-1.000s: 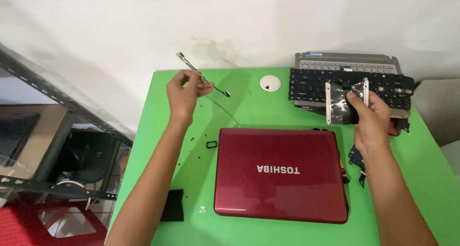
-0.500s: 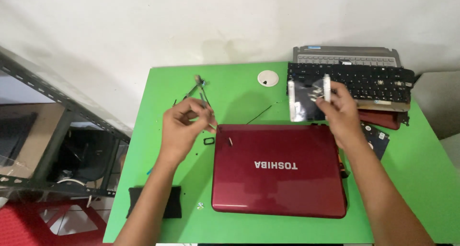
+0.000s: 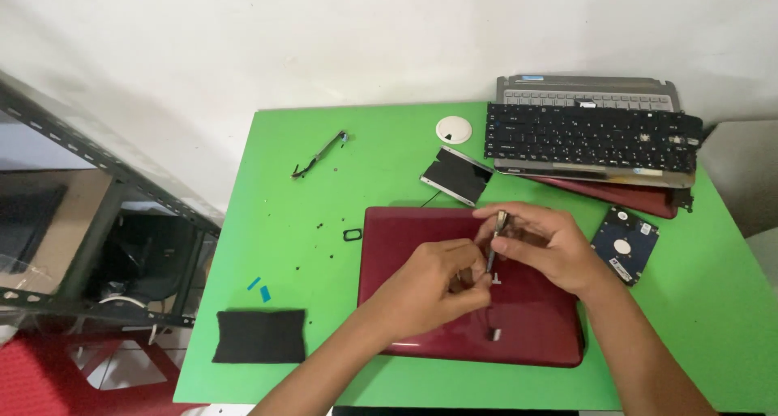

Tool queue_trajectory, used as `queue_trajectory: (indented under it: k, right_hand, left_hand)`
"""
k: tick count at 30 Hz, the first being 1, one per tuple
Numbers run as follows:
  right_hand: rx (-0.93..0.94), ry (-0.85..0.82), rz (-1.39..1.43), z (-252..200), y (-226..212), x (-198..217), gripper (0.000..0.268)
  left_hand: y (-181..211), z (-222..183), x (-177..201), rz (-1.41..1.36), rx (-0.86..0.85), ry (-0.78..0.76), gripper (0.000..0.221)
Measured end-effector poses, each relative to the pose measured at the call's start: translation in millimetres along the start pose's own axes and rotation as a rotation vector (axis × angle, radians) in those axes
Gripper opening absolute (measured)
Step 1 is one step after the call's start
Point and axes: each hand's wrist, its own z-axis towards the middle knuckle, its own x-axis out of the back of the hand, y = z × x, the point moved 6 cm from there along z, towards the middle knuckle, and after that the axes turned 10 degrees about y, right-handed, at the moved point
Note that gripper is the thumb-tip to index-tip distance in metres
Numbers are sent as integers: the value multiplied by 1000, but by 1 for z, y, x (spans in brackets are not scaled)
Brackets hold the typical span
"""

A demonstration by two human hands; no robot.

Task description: Connecting internal cables and components like the hard drive during laptop assembly.

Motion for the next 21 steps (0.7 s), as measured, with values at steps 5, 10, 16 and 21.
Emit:
queue_trajectory:
  k: [5, 10, 16, 21]
  right_hand:
    - [-51, 245, 266, 12, 31, 25, 12]
    - [-215, 422, 511, 17, 53, 36, 11]
    - [-92, 406, 587, 22, 41, 61, 12]
    - [-63, 545, 928, 25, 64, 94, 13]
  left_hand:
    - [-7, -14, 3, 187, -48, -41, 38]
    - [-38, -52, -24, 649, -210, -221, 115]
    - [-39, -55, -27, 812, -250, -330, 86]
    - [-34, -66, -32, 944, -365, -263, 103]
